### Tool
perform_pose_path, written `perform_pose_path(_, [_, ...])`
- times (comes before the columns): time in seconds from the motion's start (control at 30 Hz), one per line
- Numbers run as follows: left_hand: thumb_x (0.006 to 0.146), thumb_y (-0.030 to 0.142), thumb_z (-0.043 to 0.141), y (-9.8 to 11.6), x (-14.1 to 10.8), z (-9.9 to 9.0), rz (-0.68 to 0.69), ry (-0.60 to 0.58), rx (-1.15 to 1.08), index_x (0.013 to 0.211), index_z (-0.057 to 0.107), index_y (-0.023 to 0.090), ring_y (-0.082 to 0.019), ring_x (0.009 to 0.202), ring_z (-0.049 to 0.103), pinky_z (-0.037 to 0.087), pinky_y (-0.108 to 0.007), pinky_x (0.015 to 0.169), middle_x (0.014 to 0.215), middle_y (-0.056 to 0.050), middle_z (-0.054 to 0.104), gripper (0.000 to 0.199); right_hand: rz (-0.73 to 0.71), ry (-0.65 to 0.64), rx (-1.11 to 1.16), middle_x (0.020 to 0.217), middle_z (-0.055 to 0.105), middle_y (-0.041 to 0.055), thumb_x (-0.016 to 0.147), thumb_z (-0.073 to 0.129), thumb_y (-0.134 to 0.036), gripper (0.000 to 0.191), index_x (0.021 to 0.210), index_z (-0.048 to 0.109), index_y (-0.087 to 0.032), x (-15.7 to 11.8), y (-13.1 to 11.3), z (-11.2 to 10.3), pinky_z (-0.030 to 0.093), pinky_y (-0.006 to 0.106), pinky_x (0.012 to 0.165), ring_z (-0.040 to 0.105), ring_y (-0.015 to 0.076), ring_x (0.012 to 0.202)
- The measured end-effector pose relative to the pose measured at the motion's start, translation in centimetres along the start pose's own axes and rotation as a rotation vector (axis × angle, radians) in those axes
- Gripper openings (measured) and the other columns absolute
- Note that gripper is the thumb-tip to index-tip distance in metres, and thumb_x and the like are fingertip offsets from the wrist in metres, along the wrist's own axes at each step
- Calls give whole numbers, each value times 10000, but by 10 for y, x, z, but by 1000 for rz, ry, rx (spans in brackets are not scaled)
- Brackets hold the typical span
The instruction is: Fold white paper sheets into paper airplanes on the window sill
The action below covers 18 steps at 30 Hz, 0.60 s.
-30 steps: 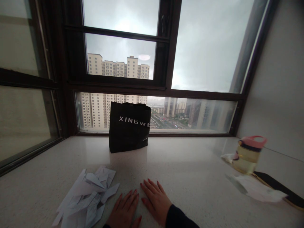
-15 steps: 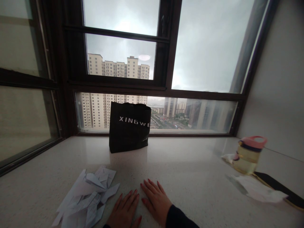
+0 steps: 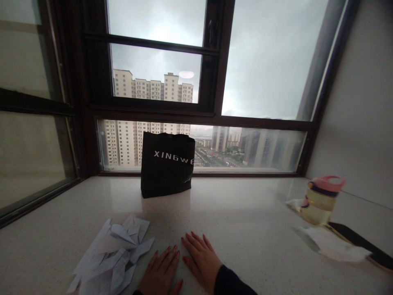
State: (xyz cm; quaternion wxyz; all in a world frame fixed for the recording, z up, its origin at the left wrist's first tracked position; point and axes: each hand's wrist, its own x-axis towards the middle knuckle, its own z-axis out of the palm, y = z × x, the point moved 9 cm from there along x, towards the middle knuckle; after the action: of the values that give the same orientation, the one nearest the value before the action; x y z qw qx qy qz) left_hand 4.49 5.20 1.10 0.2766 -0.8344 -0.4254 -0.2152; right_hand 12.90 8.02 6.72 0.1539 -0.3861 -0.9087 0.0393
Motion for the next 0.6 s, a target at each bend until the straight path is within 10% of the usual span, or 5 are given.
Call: perform_pose_path(0.6, [785,460,288,0,2,-3,-48,-12,19,1199,365,217,-169,1024,443,314,-278,851,1151,-19,505,486,-12,24,11,1260,375,43,834,303,-380,424,1235,302,-241,0,1,1,204,463,937,291,233,1158])
